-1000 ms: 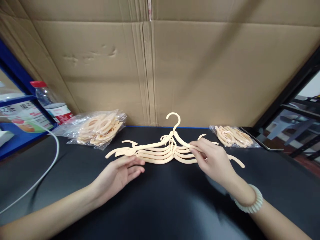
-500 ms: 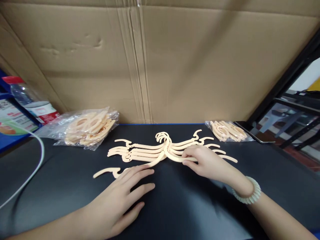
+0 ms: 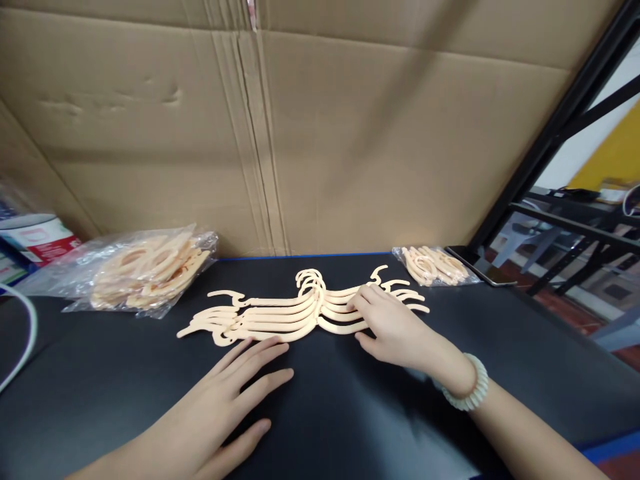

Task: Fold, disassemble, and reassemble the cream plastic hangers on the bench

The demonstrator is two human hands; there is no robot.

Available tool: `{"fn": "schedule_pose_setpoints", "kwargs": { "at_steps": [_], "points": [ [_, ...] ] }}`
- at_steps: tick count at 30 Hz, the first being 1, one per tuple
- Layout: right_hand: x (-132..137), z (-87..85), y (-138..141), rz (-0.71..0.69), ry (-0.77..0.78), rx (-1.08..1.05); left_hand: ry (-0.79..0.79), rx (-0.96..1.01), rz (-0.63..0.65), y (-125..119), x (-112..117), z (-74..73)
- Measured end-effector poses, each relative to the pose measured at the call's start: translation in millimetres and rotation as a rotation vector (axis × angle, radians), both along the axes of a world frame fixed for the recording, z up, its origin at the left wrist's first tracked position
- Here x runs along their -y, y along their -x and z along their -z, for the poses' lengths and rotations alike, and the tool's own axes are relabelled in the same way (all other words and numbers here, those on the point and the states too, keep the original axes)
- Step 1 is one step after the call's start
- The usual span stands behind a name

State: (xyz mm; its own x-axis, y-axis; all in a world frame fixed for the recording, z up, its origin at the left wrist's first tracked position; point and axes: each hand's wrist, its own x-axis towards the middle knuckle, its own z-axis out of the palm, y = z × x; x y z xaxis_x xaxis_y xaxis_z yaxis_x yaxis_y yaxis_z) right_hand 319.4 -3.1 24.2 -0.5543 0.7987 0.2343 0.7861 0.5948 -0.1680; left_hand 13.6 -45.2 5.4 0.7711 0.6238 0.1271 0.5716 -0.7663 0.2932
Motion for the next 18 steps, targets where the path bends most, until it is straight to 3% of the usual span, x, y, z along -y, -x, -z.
{"fn": "schedule_pose_setpoints", "kwargs": {
  "at_steps": [7,12,15,18],
  "points": [
    [0.2,26.8,-0.7,0.107,-0.032,0.086,-0.047,0.093,-0.073,-4.5,5.0,10.9],
    [-5.9,49.2,5.1,0.121,-0.061,0.136,-0.043,0.01,-0.06,-1.9,4.6,10.9],
    [-10.6,58.6,5.6,0.143,-0.054,0.157,-0.036,-0.06,-0.055,1.3,-5.1,7.7],
    [-14.4,64.0,6.7,0.152,-0.047,0.152,-0.047,-0.125,-0.157,4.5,-23.2,5.3]
  ]
}}
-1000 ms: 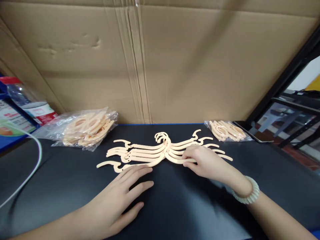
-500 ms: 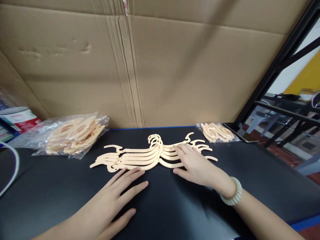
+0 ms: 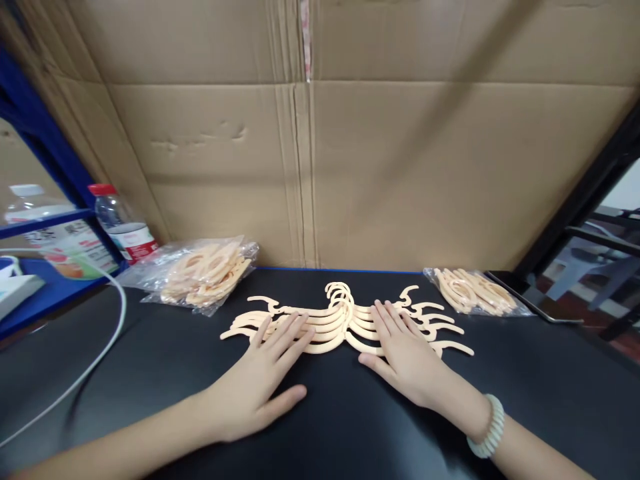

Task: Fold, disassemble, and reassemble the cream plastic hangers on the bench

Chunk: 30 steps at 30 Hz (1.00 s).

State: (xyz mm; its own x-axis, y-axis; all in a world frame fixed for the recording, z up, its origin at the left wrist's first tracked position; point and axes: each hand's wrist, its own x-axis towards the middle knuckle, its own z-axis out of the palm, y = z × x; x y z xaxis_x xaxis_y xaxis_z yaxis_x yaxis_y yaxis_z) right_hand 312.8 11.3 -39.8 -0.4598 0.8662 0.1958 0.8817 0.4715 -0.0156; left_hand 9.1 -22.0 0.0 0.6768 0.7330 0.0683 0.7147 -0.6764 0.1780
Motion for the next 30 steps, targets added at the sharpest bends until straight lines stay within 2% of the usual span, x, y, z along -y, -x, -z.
{"fn": "schedule_pose_setpoints", "kwargs": {
  "at_steps": [2,6,14,19,25,30],
  "points": [
    [-2.2,0.8,3.5,0.02,0.003,-0.005,-0.02,-0.035,-0.056,2.7,-13.6,-0.9],
    [-10.9,-2.8,15.5,0.067,0.016,0.003,-0.03,-0.087,-0.048,9.0,-34.9,-0.6],
    [-50.4,-9.8,29.8,0.056,0.043,-0.008,-0.062,-0.112,-0.149,11.3,-62.7,1.2],
    [-59.2,-11.0,33.3,0.061,0.043,0.001,-0.072,-0.113,-0.171,10.4,-74.9,0.6],
    [-63.4,-15.4,19.3,0.049,0.001,0.001,-0.079,-0.119,-0.187,9.6,-75.3,0.4],
    [-68.3,-19.1,-5.7,0.124,-0.05,-0.029,-0.086,-0.127,-0.195,9.6,-75.0,0.6]
  ]
}}
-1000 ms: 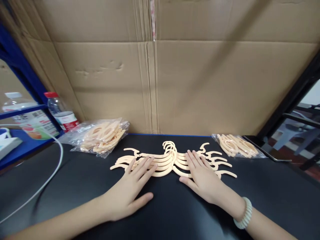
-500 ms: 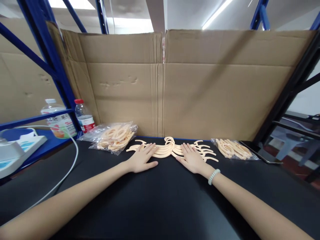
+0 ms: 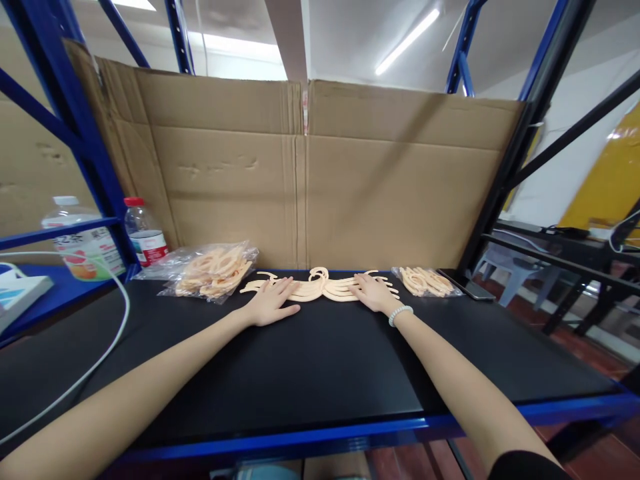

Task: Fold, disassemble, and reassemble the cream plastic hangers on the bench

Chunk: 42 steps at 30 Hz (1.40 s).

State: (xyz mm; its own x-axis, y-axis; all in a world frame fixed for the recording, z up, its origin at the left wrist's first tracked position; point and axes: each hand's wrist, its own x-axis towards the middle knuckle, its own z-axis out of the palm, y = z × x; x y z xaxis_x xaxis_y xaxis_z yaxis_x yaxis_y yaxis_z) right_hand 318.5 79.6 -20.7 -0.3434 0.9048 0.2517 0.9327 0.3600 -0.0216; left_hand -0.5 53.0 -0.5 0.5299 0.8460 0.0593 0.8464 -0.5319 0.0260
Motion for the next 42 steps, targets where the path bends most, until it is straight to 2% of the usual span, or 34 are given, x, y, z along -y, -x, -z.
{"fn": "schedule_pose_setpoints", "kwargs": {
  "at_steps": [10,22,29,33,37,42],
  "points": [
    [4.1,-0.3,-10.3,0.072,-0.104,-0.053,-0.002,-0.008,-0.012,-1.7,0.9,0.1],
    [5.1,1.4,-13.0,0.012,-0.172,-0.09,-0.033,0.007,0.013,1.6,3.7,2.1],
    [2.9,2.5,-15.8,0.005,-0.285,-0.112,-0.189,-0.012,0.115,0.6,9.9,4.1],
    [2.0,0.9,-16.9,0.011,-0.371,-0.152,-0.31,-0.031,0.204,-10.2,21.6,-2.0],
    [0.9,-0.7,-17.4,0.01,-0.454,-0.197,-0.367,-0.058,0.31,-23.2,32.1,-7.3],
    [0.5,0.2,-16.4,0.012,-0.49,-0.236,-0.386,-0.05,0.436,-38.4,44.1,-1.9]
  ]
}}
